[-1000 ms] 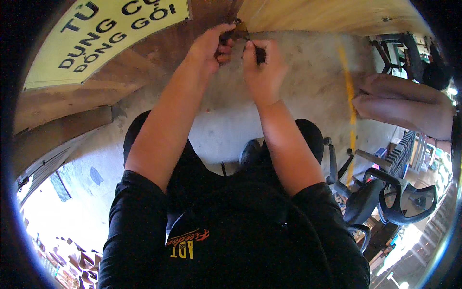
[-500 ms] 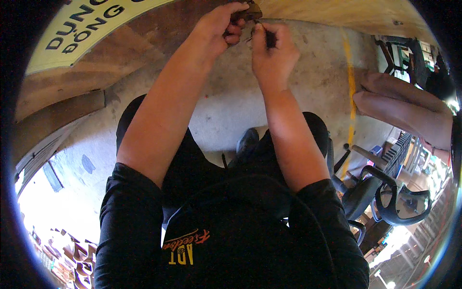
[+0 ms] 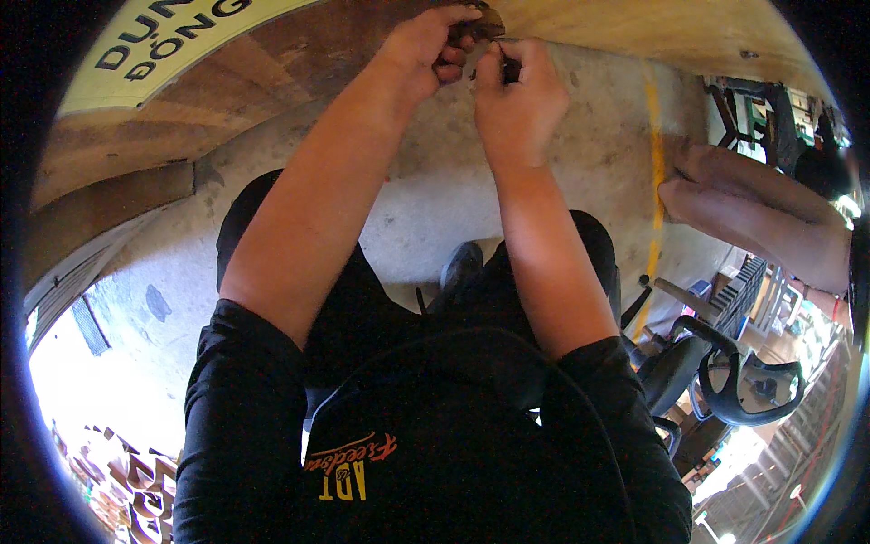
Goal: The person unlocks a metal cabinet, opens it, and retrieves a cardboard box containing tools. They remove a hammer and a red-handled tool, then place the box back inside and lock the cabinet.
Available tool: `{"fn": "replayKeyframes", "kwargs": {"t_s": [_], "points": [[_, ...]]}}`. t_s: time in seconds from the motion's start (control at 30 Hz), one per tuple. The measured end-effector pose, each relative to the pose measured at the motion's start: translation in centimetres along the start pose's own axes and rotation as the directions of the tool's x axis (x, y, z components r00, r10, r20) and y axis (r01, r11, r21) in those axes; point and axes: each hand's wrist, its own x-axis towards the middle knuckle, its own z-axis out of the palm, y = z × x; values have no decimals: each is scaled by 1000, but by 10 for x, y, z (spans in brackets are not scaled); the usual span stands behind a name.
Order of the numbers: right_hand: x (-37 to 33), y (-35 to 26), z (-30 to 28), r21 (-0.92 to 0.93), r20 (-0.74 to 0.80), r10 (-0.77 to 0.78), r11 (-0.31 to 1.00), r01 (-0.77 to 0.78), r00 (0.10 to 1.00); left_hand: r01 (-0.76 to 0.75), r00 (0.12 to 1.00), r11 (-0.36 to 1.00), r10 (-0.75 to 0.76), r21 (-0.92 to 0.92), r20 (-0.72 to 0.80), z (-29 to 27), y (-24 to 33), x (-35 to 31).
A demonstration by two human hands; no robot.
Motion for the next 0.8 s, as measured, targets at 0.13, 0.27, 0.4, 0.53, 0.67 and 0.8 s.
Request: {"fn": "replayKeyframes", "kwargs": {"t_s": [0.13,0.27,0.4,0.53,0.67,0.8], "points": [[2,8,0,-31,-55,-52,998,50,997,-16,998,999,18,43,-54,14,2,-5],[2,5,0,-53,-47,-73,996,70,996,-26,1000,1000,26,6,14,1,-1,0],[2,5,-8,221,73,194,953,-206,978,-22,999,999,23,-29,46,-6,-3,3],[12,14,-32,706,335,551,391,-591,765,-19,998,999,16,41,66,12,0,-14],[22,9,-55,752,600,484,-69,-655,638,-60,986,989,38,135,161,3,-2,-27],[30,-10,-67,739,642,414,-109,-665,645,-76,992,913,30,400,119,-12,-4,-32]]}}
